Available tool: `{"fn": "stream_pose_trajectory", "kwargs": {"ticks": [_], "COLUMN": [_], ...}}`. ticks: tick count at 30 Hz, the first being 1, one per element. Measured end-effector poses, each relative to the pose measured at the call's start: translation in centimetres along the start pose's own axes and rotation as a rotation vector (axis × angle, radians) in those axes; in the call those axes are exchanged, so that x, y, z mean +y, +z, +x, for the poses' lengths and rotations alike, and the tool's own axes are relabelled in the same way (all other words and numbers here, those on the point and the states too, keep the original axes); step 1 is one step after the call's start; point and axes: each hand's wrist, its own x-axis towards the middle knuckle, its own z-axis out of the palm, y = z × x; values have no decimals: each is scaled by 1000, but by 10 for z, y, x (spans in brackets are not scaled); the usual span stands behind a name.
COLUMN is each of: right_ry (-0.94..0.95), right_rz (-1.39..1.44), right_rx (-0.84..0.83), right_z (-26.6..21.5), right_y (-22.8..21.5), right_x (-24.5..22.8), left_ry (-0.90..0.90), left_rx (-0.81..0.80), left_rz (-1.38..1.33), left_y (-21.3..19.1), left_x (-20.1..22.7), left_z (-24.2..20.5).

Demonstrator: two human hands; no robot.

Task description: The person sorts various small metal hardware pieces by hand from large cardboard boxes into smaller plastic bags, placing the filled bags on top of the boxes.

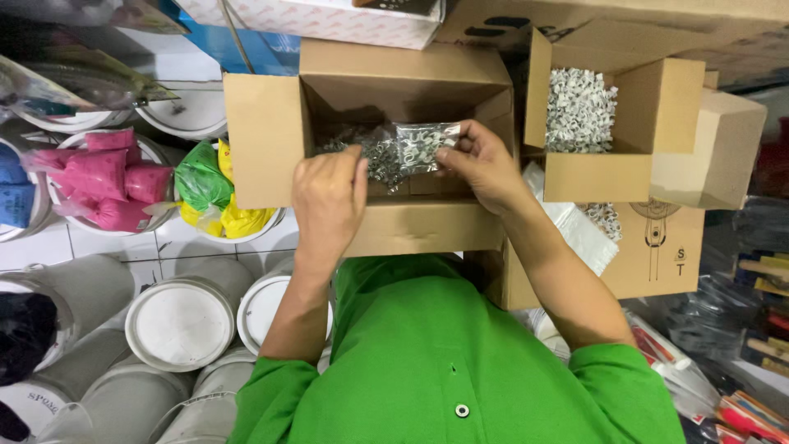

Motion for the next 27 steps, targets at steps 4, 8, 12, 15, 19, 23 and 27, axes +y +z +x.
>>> {"fn": "stream_pose_trajectory", "kwargs": {"ticks": [4, 8, 12, 15, 19, 23, 27], "right_ry": [65, 146, 291, 361, 348, 400, 305], "right_rz": [-142, -326, -603, -739, -1147, -1008, -1505], "right_rx": [-60, -133, -93, -114, -151, -112, -167], "right_z": [30, 67, 110, 134, 156, 160, 143], "right_y": [10, 11, 3, -10, -20, -31, -31], "right_x": [4, 18, 49, 84, 117, 129, 116], "left_ry": [42, 46, 32, 38, 34, 30, 55], "left_rx": [-101, -135, -155, -146, -159, -169, -162], "left_rz": [136, 163, 163, 170, 174, 173, 172], "left_y": [0, 0, 1, 2, 2, 4, 9], "left_x": [5, 8, 6, 6, 6, 7, 13], "left_z": [9, 11, 11, 11, 12, 13, 11]}}
